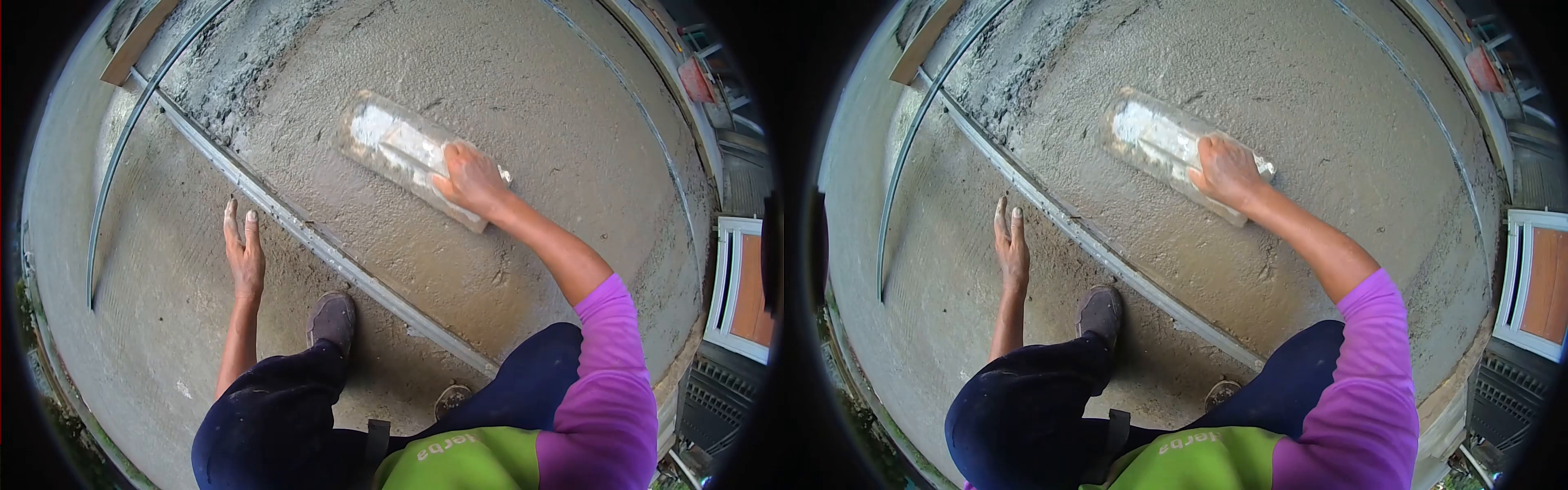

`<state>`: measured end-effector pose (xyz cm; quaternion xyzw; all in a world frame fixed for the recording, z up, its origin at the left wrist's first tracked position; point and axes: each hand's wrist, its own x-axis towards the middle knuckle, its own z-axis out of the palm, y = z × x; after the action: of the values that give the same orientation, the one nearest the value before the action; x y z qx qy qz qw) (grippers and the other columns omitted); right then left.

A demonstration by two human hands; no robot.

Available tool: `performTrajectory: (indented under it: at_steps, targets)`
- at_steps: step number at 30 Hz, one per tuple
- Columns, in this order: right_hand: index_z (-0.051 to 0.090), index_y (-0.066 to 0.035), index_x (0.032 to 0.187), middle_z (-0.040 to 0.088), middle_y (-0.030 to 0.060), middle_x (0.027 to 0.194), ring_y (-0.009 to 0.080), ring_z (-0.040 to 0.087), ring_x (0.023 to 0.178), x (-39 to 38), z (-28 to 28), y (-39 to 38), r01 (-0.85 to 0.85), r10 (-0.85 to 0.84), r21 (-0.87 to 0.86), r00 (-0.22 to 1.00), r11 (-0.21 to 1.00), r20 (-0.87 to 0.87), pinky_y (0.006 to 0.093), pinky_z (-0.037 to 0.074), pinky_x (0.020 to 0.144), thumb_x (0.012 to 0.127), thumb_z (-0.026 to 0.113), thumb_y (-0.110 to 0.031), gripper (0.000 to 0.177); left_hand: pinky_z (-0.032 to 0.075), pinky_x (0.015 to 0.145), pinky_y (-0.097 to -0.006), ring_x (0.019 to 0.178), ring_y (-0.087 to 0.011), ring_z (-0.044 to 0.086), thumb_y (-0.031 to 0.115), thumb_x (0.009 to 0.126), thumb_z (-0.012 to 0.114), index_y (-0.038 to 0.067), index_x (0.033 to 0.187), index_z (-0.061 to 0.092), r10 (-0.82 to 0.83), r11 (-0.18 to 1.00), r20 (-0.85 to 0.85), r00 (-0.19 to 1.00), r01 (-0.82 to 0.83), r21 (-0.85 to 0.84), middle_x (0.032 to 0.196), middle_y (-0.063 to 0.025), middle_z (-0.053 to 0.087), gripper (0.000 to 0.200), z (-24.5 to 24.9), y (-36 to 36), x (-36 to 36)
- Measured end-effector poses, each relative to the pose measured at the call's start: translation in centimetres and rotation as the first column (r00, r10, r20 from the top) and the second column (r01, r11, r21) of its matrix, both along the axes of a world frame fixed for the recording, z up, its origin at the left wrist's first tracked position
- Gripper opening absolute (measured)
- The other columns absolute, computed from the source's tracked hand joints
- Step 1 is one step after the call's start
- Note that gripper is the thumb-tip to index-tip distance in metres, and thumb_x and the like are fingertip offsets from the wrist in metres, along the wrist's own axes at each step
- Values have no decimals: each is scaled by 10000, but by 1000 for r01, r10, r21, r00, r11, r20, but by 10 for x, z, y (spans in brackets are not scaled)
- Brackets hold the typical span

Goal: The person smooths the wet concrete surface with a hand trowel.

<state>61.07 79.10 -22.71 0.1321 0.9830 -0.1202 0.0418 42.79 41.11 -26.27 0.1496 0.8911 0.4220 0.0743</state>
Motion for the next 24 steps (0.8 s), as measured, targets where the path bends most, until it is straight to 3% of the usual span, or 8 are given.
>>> performTrajectory:
  at_steps: [1, 4, 10, 12, 16, 24]
  targets:
    - [570, 56, 1007, 614, 199, 937, 324, 656, 862, 19, 2, -13, -54, 54, -8, 996, 999, 67, 437, 564, 737, 863, 721, -252, 372, 241, 1215, -493, 1493, -367, 271, 472, 1048, 469, 18, 1543, 334, -1, 1000, -7, 1000, 1, 12, 1581, -212, 339, 686, 0, -1, 0]
    - [552, 47, 1002, 600, 196, 945, 341, 646, 883, 71, -6, -29, -163, 165, 64, 986, 985, -34, 435, 555, 749, 860, 734, -264, 388, 244, 1214, -490, 1491, -367, 278, 466, 1048, 472, 16, 1543, 333, 0, 999, 15, 1000, -1, 43, 1579, -218, 339, 683, -2, -6, 1]
    - [566, 59, 1032, 622, 212, 972, 355, 658, 917, 30, -9, 2, 76, -54, 162, 989, 984, -134, 437, 560, 771, 861, 729, -278, 411, 251, 1209, -487, 1490, -368, 279, 453, 1050, 478, 24, 1544, 339, -36, 998, 31, 999, 34, 59, 1577, -224, 339, 669, -15, 10, 0]
    - [580, 76, 1051, 640, 229, 994, 366, 671, 933, 0, -8, 16, 237, -229, 79, 968, 968, -100, 446, 566, 799, 868, 719, -280, 423, 249, 1210, -486, 1489, -367, 280, 446, 1051, 481, 25, 1540, 346, -60, 995, 16, 998, 59, 79, 1576, -222, 342, 660, -17, 16, 0]
    - [596, 93, 1074, 655, 257, 1036, 381, 679, 962, -30, -8, 39, 365, -344, 94, 920, 926, -188, 466, 566, 820, 862, 712, -294, 456, 241, 1212, -479, 1490, -361, 282, 427, 1055, 479, 20, 1532, 360, -92, 992, -12, 996, 93, 85, 1575, -219, 345, 639, -14, 29, 3]
    - [628, 98, 1096, 677, 291, 1084, 407, 689, 1005, 9, 13, 107, 636, -616, 98, 768, 765, -175, 489, 551, 867, 867, 670, -326, 484, 248, 1209, -460, 1482, -343, 303, 407, 1057, 489, 12, 1531, 361, -109, 986, -16, 994, 110, 124, 1569, -217, 360, 630, -21, 25, 1]
